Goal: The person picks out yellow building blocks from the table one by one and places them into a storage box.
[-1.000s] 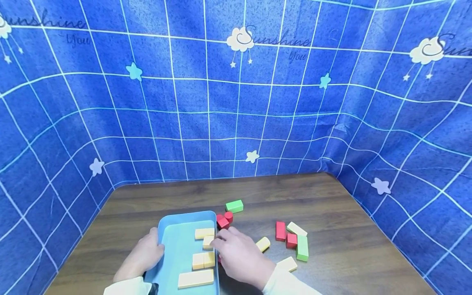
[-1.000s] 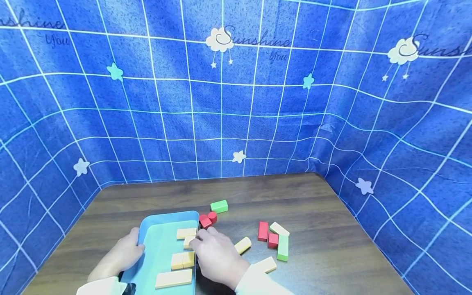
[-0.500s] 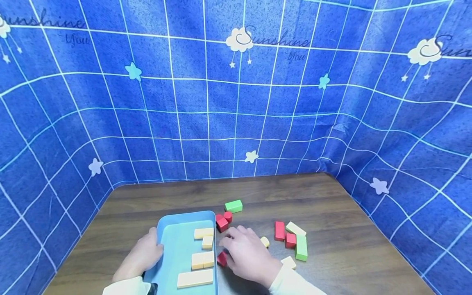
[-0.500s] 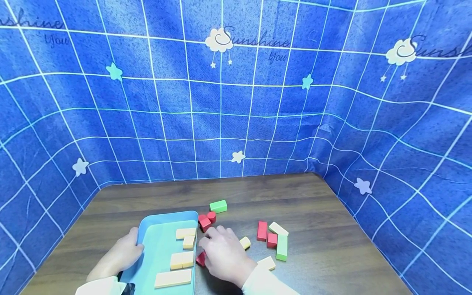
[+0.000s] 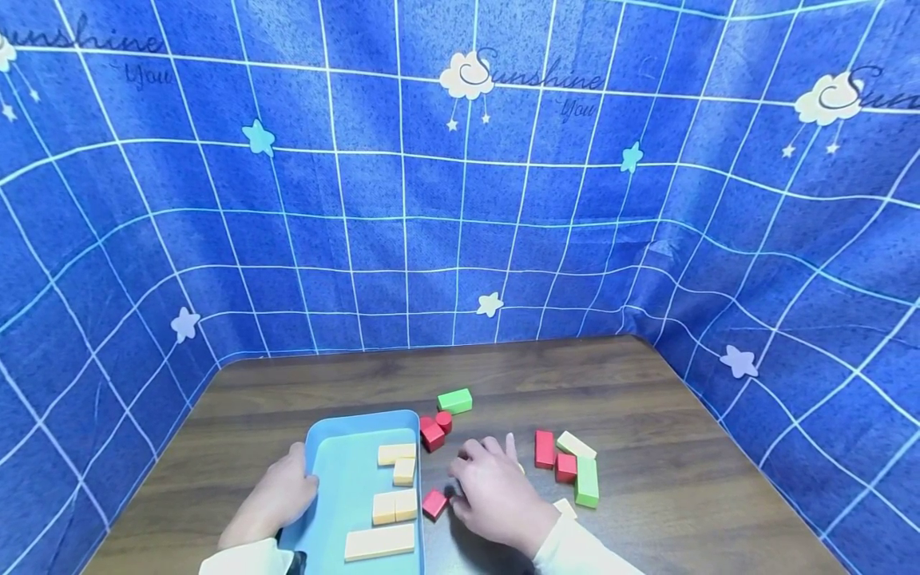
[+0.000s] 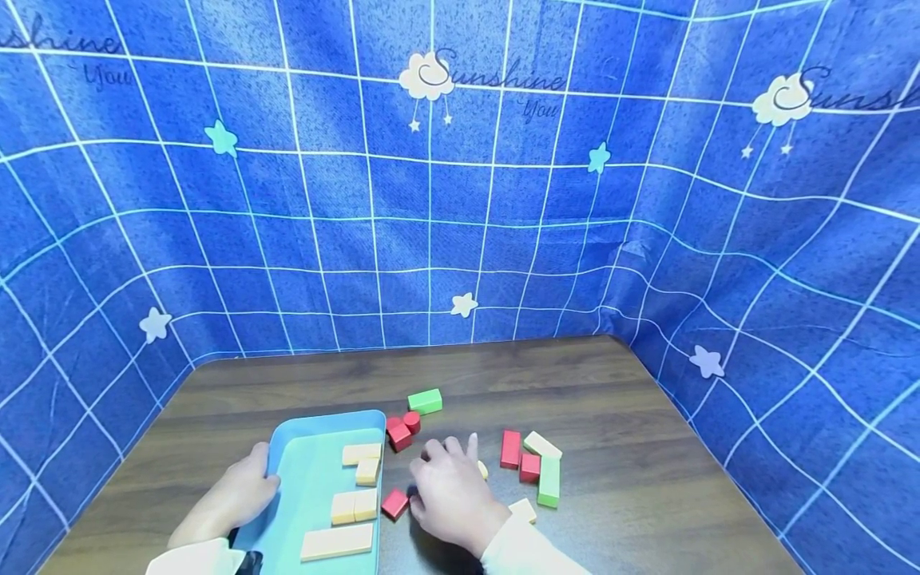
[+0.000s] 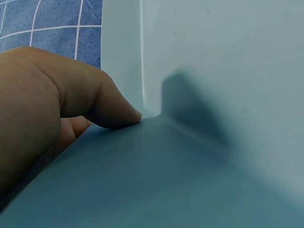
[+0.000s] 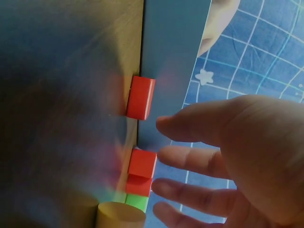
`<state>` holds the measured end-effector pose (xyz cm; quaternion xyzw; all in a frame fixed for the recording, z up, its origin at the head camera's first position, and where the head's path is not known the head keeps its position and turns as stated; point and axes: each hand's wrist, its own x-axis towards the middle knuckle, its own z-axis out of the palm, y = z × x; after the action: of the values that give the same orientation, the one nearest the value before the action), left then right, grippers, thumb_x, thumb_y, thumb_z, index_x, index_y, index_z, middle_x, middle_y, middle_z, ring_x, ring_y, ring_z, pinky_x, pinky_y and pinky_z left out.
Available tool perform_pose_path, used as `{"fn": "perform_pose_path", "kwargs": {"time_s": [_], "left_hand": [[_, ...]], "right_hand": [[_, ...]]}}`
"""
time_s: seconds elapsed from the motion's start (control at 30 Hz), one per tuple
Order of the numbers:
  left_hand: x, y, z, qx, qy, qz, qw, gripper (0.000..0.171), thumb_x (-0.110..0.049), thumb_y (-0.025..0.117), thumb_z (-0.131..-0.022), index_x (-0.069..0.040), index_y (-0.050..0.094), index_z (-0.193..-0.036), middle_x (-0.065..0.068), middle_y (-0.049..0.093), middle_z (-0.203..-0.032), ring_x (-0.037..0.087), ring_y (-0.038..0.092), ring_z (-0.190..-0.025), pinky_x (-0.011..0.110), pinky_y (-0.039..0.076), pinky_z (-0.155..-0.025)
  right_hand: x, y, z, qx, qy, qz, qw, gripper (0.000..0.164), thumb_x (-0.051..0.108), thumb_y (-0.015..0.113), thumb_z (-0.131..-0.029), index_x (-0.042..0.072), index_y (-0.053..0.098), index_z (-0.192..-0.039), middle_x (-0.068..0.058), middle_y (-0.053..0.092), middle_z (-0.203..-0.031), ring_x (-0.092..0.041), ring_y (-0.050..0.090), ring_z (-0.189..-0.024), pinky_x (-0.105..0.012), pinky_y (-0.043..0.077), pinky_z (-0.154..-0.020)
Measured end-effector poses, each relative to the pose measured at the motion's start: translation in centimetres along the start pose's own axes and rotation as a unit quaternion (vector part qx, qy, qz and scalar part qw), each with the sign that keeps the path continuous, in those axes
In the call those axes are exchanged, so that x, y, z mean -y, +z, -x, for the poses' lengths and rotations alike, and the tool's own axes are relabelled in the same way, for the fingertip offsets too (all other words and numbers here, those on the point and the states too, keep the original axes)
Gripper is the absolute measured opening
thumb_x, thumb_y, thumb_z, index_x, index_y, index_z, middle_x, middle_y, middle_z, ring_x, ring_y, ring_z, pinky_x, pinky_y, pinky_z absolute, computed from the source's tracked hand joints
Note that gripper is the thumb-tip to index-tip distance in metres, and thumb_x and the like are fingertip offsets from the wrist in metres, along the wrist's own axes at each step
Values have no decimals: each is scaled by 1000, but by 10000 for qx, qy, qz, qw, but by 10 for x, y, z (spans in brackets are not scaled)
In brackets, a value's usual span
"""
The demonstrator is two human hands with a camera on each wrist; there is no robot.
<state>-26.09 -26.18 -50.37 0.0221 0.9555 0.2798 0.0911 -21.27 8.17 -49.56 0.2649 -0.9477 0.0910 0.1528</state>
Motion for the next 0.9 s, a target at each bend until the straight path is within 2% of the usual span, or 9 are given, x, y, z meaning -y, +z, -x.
{"fn": "perform_pose_path", "kwargs": {"time_s": [0.1,0.43,0.6,0.73,0.9], "left_hand": [[-1,-1,1,-16,16,-9,10000,59,-9,46,-99,23,25,-143,42,52,-134,45,60,-115,68,48,-98],[1,0,0,-36,25,-24,10000,60,-9,46,-99,23,24,-144,43,50,-136,47,59,-118,69,47,-99],[1,1,-1,-47,6,-38,10000,60,-9,45,-99,23,23,-145,44,49,-137,51,58,-122,69,46,-100],[1,1,0,-50,14,-48,10000,60,-9,46,-99,23,24,-144,43,50,-136,49,59,-120,69,47,-99],[2,1,-1,-85,35,-64,9999,59,-9,47,-99,23,25,-143,41,54,-132,44,61,-114,66,49,-96]], "right_hand": [[0,-2,1,77,173,-54,9998,20,28,78,-82,23,76,-101,3,64,-102,-26,58,-106,-84,35,-98],[-2,1,4,385,582,-61,9975,22,32,78,-83,20,76,-102,0,65,-103,-26,58,-101,-83,40,-92],[-2,1,5,399,661,-83,9970,24,29,77,-81,18,76,-102,-1,64,-102,-26,57,-98,-74,49,-83],[-1,0,6,484,688,-46,9964,24,27,77,-78,18,76,-101,-3,63,-101,-27,57,-96,-64,52,-76],[-1,-2,6,595,651,16,9961,27,25,80,-74,17,74,-99,-4,62,-99,-27,56,-93,-60,54,-73]]}}
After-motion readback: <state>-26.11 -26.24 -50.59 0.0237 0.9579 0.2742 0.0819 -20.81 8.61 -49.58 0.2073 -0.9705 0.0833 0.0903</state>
